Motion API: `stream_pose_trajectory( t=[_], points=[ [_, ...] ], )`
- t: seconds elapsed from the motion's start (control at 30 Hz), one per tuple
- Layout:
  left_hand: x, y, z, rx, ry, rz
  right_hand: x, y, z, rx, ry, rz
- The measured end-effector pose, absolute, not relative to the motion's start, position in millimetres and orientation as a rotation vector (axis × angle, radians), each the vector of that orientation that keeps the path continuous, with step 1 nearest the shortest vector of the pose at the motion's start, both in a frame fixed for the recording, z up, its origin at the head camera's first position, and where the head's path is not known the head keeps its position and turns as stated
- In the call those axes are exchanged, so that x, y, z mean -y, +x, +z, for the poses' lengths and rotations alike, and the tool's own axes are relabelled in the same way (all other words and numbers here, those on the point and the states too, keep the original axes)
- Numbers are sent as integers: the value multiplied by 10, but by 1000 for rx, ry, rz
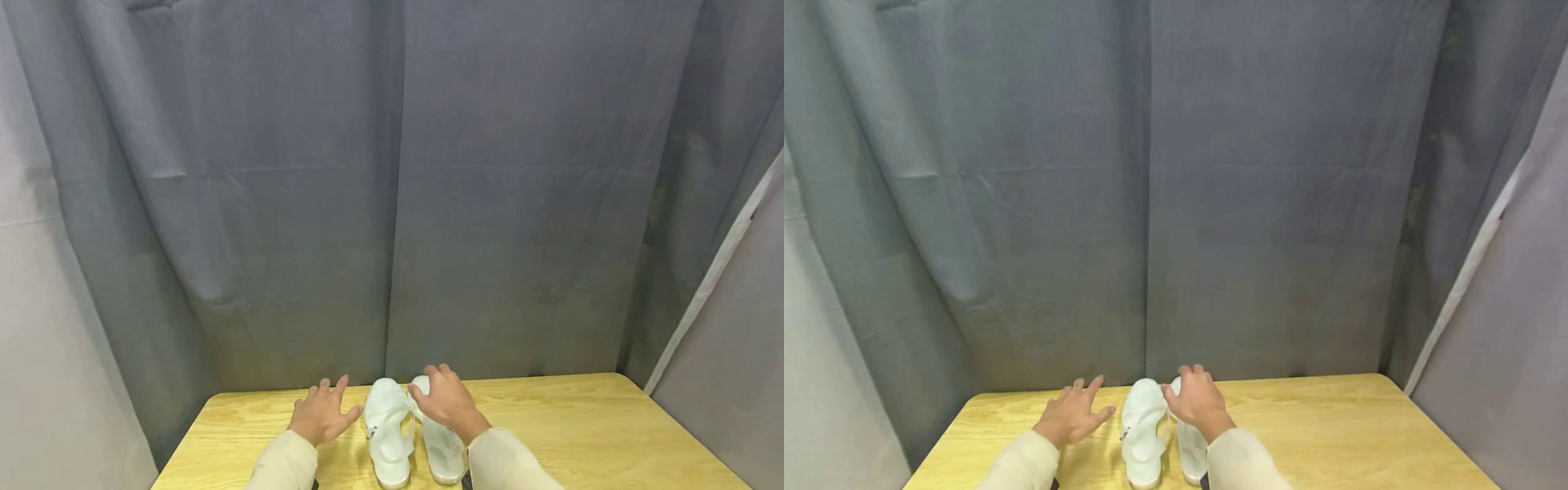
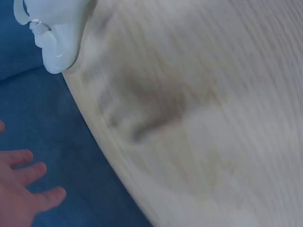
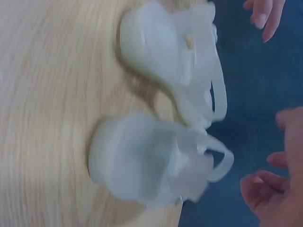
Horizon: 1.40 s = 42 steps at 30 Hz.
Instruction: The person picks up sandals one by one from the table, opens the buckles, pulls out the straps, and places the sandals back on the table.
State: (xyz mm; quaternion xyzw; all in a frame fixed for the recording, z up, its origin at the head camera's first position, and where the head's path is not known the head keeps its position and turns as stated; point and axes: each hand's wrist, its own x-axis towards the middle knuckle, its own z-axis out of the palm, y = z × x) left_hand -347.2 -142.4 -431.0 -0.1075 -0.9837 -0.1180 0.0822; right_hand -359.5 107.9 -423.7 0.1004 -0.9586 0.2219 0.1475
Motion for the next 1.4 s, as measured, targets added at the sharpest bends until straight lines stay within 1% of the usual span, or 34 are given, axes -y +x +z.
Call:
stream_pose_trajectory(
  t=[0.37, 0.7, 1.13, 1.4],
  points=[
    [1260, -3355, -4600, 2791, -348, -627, -916, -3496, -4432, 2656, 515, 758],
    [1093, -3287, -4771, 2670, -267, -1003, -812, -3442, -4540, 2761, 440, 828],
    [983, -3251, -4816, 2653, -198, -1511, -783, -3434, -4568, 2774, 386, 871],
    [963, -3226, -4884, 2559, -89, -1829, -744, -3408, -4565, 2717, 425, 890]
  ],
)
